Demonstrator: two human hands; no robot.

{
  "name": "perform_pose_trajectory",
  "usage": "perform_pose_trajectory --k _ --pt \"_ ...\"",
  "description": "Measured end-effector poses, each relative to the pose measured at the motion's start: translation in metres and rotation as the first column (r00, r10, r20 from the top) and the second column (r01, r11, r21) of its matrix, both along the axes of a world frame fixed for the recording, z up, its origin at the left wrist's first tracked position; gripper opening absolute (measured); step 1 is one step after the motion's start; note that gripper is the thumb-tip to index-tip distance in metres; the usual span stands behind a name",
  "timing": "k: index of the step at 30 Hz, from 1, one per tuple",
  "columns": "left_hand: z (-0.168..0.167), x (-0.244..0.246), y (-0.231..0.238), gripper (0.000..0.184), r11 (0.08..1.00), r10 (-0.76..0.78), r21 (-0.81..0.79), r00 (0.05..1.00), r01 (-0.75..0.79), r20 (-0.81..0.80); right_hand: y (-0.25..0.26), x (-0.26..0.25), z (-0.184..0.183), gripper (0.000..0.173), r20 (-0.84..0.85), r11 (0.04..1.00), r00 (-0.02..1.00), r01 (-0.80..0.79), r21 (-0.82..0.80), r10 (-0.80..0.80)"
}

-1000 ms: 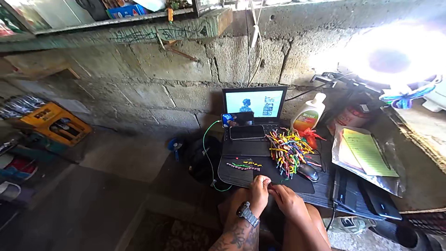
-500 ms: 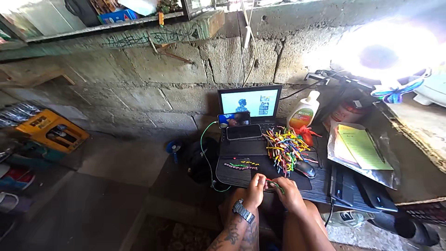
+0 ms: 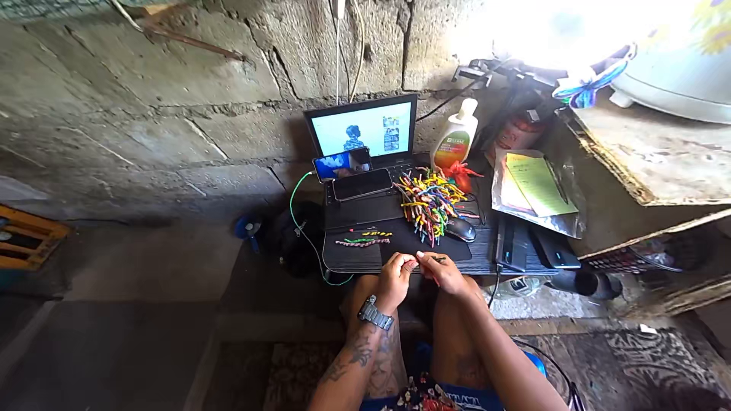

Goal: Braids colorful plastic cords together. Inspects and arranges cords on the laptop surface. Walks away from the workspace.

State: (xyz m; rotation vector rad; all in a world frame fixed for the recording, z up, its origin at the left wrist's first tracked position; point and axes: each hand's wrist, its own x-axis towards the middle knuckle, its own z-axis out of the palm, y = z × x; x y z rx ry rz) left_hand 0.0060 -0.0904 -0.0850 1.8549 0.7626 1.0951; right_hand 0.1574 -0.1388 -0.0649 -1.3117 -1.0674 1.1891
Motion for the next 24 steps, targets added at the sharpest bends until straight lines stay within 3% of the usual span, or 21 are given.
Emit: perform_pose_trajectory --k 3,8,11,14,17,20,24 --pt "0.003 -0.001 -0.002 0.017 0.998 -0.065 -0.016 0.998 0.064 -0.004 -0.002 0.002 -0.001 0.035 0.011 0.998 0.998 0.061 0.022 -0.061" --pt "0.006 0.000 -0.003 0.016 0.999 -0.038 -0.002 0.999 0.038 -0.032 -0.004 -0.010 -0.006 0.032 0.244 0.974 0.944 0.201 0.100 -0.220" --pt "0.009 0.004 -0.005 0.020 0.988 -0.028 -0.151 0.999 0.032 0.032 -0.003 -0.002 -0.008 0.025 0.091 0.975 0.982 0.146 0.167 -0.163" --pt "0.020 0.002 -0.003 0.018 0.858 -0.064 -0.489 0.977 0.157 0.203 0.000 0.010 -0.016 0.030 -0.178 0.961 0.984 0.032 0.273 0.018" --pt "0.021 -0.003 0.005 0.016 0.672 -0.080 -0.673 0.934 0.309 0.350 0.001 0.015 -0.020 0.025 -0.265 0.934 0.950 -0.067 0.351 0.167" --pt "0.019 -0.006 0.010 0.020 0.581 -0.111 -0.732 0.925 0.357 0.363 0.001 0.011 -0.018 0.023 -0.186 0.934 0.979 -0.009 0.356 0.081" --pt "0.022 -0.005 0.008 0.018 0.553 -0.110 -0.770 0.943 0.320 0.314 0.002 0.007 -0.018 0.008 -0.085 0.935 0.992 0.116 0.336 -0.093"
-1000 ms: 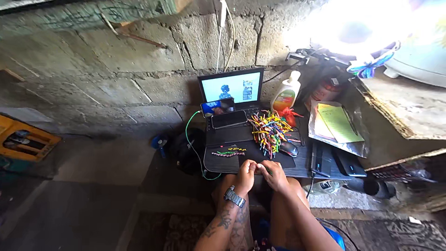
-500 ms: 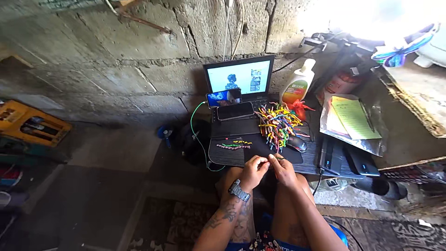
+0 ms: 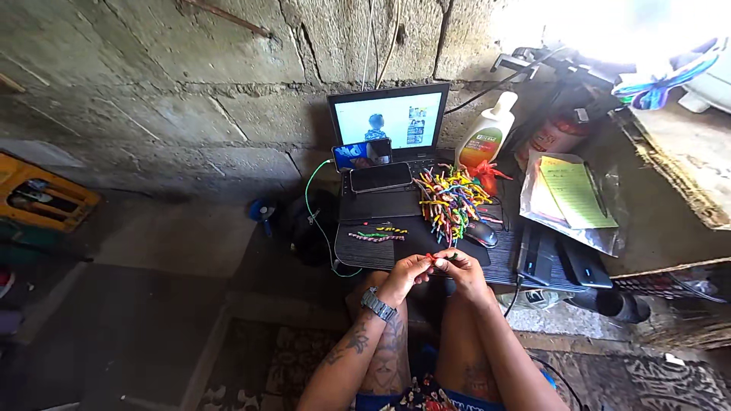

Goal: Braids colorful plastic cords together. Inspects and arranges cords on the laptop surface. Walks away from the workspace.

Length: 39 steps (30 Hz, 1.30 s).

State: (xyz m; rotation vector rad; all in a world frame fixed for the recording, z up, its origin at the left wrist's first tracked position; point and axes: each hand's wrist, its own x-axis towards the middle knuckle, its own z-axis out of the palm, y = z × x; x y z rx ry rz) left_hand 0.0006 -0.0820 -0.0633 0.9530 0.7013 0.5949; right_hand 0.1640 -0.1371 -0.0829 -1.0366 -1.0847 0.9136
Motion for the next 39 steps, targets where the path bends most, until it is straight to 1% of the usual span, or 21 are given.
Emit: perform_pose_trajectory --k 4,6,8,9,11,12,13,14,15,17,18,20,24,27,30,31,33,35,36,38,39 --pt "0.000 0.000 0.000 0.018 1.000 0.024 -0.016 1.000 -0.024 -0.002 -0.001 -0.002 0.001 0.018 0.009 1.000 1.000 0.011 -0.003 -0.011" --pt "-0.001 0.000 0.000 0.016 1.000 0.018 -0.005 1.000 -0.018 0.006 -0.001 -0.003 0.002 0.013 0.049 0.999 0.998 0.046 -0.002 -0.046" --pt "-0.001 -0.001 -0.003 0.011 0.987 0.012 0.158 1.000 -0.011 -0.010 -0.002 -0.006 0.005 0.005 0.047 0.994 0.993 0.108 -0.013 -0.108" --pt "-0.001 -0.001 -0.007 0.009 0.944 0.043 0.330 0.998 -0.023 -0.053 -0.003 -0.008 0.005 0.005 0.025 0.990 0.991 0.135 -0.030 -0.134" --pt "-0.007 0.001 -0.016 0.014 0.731 0.202 0.681 0.969 -0.051 -0.144 -0.005 -0.013 0.006 0.007 -0.004 0.981 0.985 0.171 -0.086 -0.172" --pt "-0.010 0.004 -0.018 0.014 0.635 0.274 0.770 0.950 -0.062 -0.149 -0.006 -0.014 0.007 0.007 -0.003 0.977 0.984 0.179 -0.113 -0.181" --pt "-0.011 0.005 -0.020 0.014 0.607 0.301 0.791 0.942 -0.069 -0.148 -0.006 -0.014 0.008 0.007 -0.001 0.975 0.984 0.179 -0.129 -0.181" --pt "-0.011 0.005 -0.021 0.015 0.656 0.275 0.752 0.949 -0.067 -0.155 -0.007 -0.013 0.008 0.007 -0.002 0.977 0.986 0.164 -0.137 -0.165" --pt "-0.009 0.004 -0.020 0.016 0.758 0.199 0.651 0.967 -0.047 -0.161 -0.007 -0.010 0.007 0.007 -0.014 0.982 0.991 0.129 -0.136 -0.132" --pt "-0.003 0.000 -0.013 0.020 0.941 -0.024 0.335 0.994 0.057 -0.103 -0.006 -0.002 0.003 0.010 -0.067 0.995 0.998 0.011 -0.101 -0.018" --pt "-0.002 -0.002 -0.009 0.029 0.971 -0.116 0.205 0.992 0.126 -0.056 -0.005 0.002 0.002 0.011 -0.089 0.995 0.995 -0.060 -0.082 0.053" --pt "-0.003 -0.007 -0.002 0.044 0.959 -0.278 0.060 0.960 0.278 -0.007 -0.005 0.006 -0.001 0.010 -0.102 0.983 0.982 -0.169 -0.072 0.161" --pt "-0.007 -0.013 0.006 0.034 0.905 -0.423 -0.003 0.901 0.425 0.101 -0.007 0.008 -0.003 0.007 -0.117 0.969 0.966 -0.239 -0.054 0.232" --pt "-0.006 -0.014 0.006 0.024 0.918 -0.379 -0.073 0.917 0.389 0.123 -0.006 0.007 -0.003 0.007 -0.093 0.972 0.971 -0.227 -0.067 0.221" --pt "0.000 -0.010 0.001 0.017 0.965 -0.244 -0.086 0.968 0.249 0.062 -0.007 0.002 0.003 0.005 -0.039 0.986 0.991 -0.132 -0.106 0.128" --pt "0.000 -0.009 -0.001 0.014 0.979 -0.199 -0.037 0.980 0.200 0.016 -0.007 -0.001 0.006 0.005 -0.018 0.990 0.997 -0.078 -0.119 0.077" --pt "-0.003 -0.005 -0.004 0.006 0.973 -0.109 0.185 0.983 0.135 -0.145 -0.008 -0.009 0.010 0.006 0.070 0.985 0.997 0.047 -0.167 -0.036" --pt "-0.006 -0.002 -0.009 0.012 0.924 -0.008 0.366 0.962 0.111 -0.273 -0.008 -0.015 0.012 0.009 0.140 0.961 0.983 0.146 -0.234 -0.115" --pt "-0.007 0.000 -0.012 0.012 0.921 0.026 0.380 0.961 0.083 -0.274 -0.008 -0.017 0.013 0.009 0.121 0.956 0.984 0.154 -0.251 -0.127" --pt "-0.003 -0.001 -0.012 0.009 0.963 0.026 0.268 0.985 0.021 -0.173 -0.006 -0.013 0.012 0.004 -0.058 0.968 0.996 0.054 -0.245 -0.070" --pt "0.000 -0.003 -0.012 0.011 0.985 0.002 0.171 0.996 0.014 -0.092 -0.006 -0.009 0.011 0.014 -0.174 0.973 0.985 -0.045 -0.228 0.005"
